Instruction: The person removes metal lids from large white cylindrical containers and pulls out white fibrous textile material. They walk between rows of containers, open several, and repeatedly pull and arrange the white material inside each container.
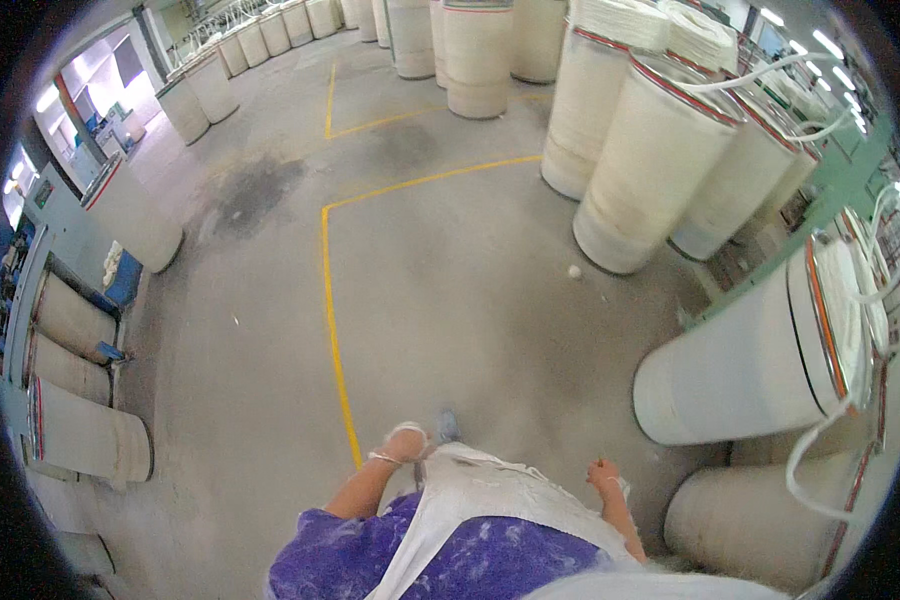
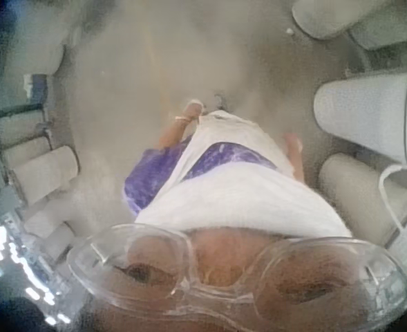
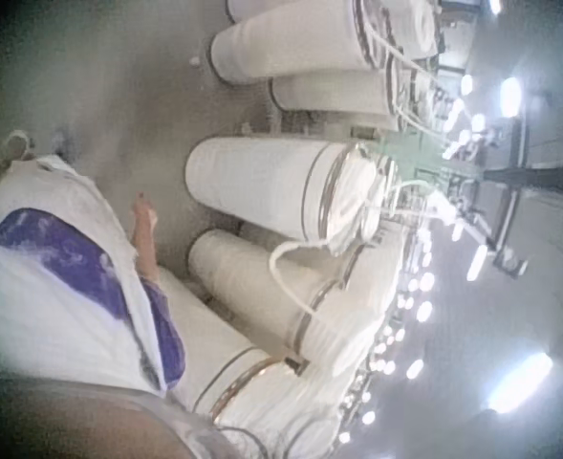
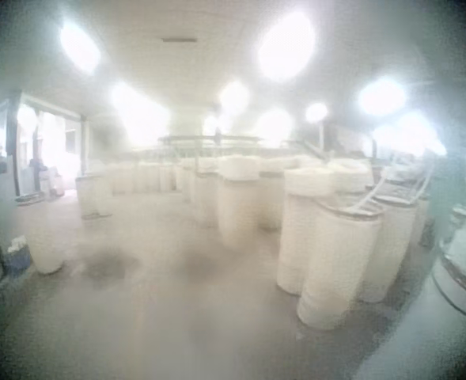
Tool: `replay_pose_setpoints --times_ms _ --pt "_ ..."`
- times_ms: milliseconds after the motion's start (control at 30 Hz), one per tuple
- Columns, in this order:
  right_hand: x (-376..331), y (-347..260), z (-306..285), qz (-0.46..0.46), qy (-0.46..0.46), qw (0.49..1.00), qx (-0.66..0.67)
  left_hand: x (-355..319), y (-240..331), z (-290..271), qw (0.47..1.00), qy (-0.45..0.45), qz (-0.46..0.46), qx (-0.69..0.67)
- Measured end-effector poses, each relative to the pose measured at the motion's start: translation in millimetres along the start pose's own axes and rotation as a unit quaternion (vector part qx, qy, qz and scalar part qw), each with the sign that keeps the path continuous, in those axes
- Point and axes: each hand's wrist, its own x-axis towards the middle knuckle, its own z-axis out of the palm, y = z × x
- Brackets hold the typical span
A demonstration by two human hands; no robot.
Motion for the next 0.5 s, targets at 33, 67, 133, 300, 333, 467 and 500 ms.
replay_pose_setpoints --times_ms 33,67,133,300,333,467,500 --pt "13 -46 -11 0.025 -0.008 0.992 0.124 10 -9 -20 1.0 0.022 0.012 -0.017" --pt "27 -92 -21 0.025 -0.013 0.994 0.104 19 -20 -43 0.998 0.029 0.025 -0.051" --pt "48 -165 -32 0.016 -0.04 0.995 0.09 32 -43 -89 0.985 -0.003 -0.008 -0.174" --pt "100 -262 -33 -0.043 -0.033 0.986 -0.157 69 -76 -188 0.915 -0.078 -0.04 -0.394" --pt "111 -272 -32 -0.053 -0.035 0.976 -0.208 77 -82 -205 0.918 -0.08 -0.033 -0.387" --pt "176 -302 -31 -0.023 -0.109 0.947 -0.302 132 -128 -267 0.906 -0.034 -0.035 -0.421" --pt "198 -310 -28 -0.031 -0.126 0.932 -0.338 151 -145 -280 0.907 0.005 -0.022 -0.42"
